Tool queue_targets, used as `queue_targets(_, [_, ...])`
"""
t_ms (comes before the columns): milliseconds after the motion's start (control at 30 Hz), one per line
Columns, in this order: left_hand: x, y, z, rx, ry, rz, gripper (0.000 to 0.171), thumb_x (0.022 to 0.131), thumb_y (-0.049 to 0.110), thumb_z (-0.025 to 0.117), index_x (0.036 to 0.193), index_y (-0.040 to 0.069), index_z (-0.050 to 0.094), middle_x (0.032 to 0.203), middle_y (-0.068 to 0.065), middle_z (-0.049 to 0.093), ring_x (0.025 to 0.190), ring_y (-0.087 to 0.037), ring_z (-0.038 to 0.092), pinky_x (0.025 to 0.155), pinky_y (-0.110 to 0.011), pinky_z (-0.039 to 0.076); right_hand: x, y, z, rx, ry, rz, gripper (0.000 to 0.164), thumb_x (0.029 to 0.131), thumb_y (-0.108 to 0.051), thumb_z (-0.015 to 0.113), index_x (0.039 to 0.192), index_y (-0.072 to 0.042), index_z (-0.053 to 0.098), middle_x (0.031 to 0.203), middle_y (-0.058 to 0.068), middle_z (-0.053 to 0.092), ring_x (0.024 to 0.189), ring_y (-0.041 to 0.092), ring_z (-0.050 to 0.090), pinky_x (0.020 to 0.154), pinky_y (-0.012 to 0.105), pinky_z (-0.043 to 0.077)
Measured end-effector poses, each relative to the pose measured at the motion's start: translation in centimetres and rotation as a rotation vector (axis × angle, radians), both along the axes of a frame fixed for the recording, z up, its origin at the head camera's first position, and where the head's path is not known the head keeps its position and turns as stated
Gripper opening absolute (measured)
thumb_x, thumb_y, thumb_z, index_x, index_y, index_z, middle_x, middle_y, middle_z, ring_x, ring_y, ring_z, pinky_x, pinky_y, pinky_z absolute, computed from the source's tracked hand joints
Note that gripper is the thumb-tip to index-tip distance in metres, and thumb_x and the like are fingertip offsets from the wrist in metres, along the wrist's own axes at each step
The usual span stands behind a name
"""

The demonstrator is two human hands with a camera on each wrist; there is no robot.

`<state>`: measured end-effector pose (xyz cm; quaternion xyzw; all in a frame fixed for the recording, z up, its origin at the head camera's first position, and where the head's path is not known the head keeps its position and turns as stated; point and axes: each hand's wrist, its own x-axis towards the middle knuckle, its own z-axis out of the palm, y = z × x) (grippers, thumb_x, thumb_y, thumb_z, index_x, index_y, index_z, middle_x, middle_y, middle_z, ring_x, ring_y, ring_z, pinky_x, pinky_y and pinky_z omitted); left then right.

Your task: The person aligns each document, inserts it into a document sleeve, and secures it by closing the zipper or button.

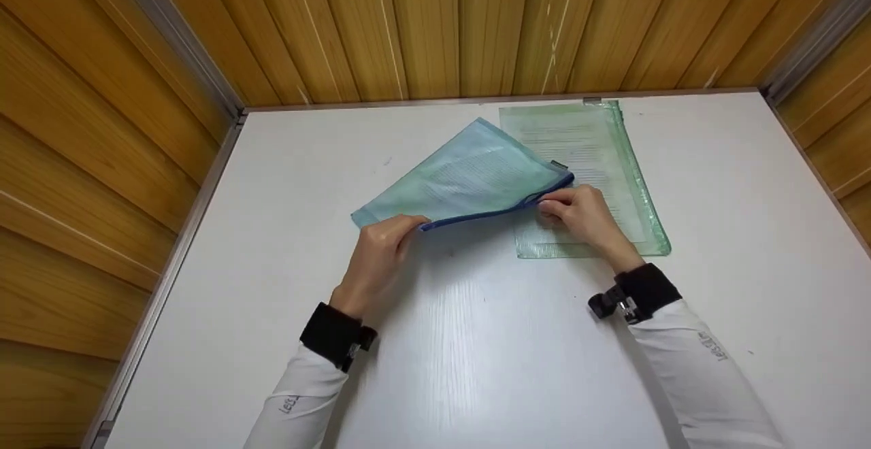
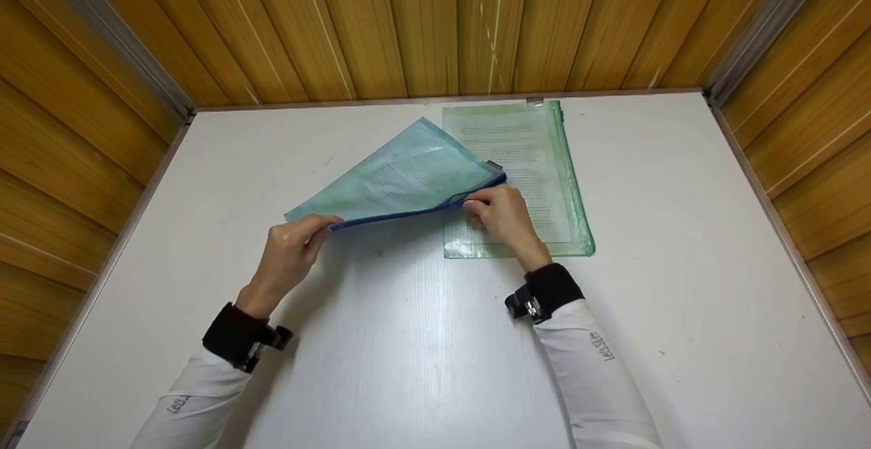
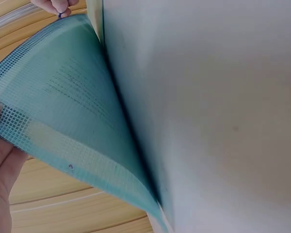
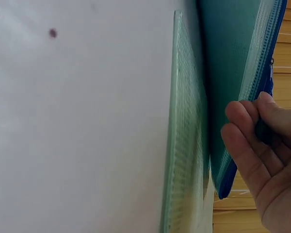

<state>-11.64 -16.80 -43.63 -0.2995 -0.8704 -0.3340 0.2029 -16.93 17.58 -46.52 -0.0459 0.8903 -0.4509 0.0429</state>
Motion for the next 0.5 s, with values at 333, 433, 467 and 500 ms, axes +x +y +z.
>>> queue_targets(333, [-0.2,-1.2,-0.5,0.028,-0.045,0.045,0.019,0.094,-0.003,0.06,0.106,0.003,0.074,0.102,-0.009,0.077,0.1,-0.02,0.074,0.083,-0.028,0.06,0.0,2.5,-0.2,0.094,-0.005,-0.053,0.018,0.092,-0.014,0.07,0.098,0.0,0.078,0.091,0.016,0.075,0.07,0.002,0.061,0.06,0.011,0.049])
queue_targets(433, [-0.2,-1.4,-0.5,0.028,-0.051,0.06,0.019,0.094,-0.004,0.059,0.105,0.003,0.073,0.102,-0.01,0.077,0.1,-0.021,0.074,0.083,-0.029,0.06,0.0,3.1,-0.2,0.099,-0.007,-0.059,0.018,0.092,-0.014,0.07,0.098,0.001,0.078,0.091,0.016,0.075,0.072,0.006,0.062,0.061,0.011,0.049])
queue_targets(467, [-0.2,-1.5,-0.5,0.026,-0.054,0.065,0.02,0.095,-0.004,0.059,0.105,0.003,0.073,0.102,-0.01,0.077,0.1,-0.021,0.074,0.083,-0.029,0.06,0.1,3.3,-0.1,0.094,-0.01,-0.061,0.018,0.092,-0.014,0.07,0.098,0.001,0.078,0.09,0.016,0.075,0.072,0.006,0.063,0.061,0.011,0.05])
queue_targets(500, [-0.3,-1.5,-0.5,0.025,-0.057,0.069,0.02,0.095,-0.005,0.059,0.106,0.003,0.073,0.103,-0.01,0.077,0.101,-0.021,0.074,0.084,-0.029,0.06,0.1,3.5,-0.1,0.091,-0.014,-0.066,0.018,0.092,-0.015,0.07,0.098,0.001,0.078,0.09,0.016,0.075,0.071,0.007,0.063,0.06,0.012,0.05])
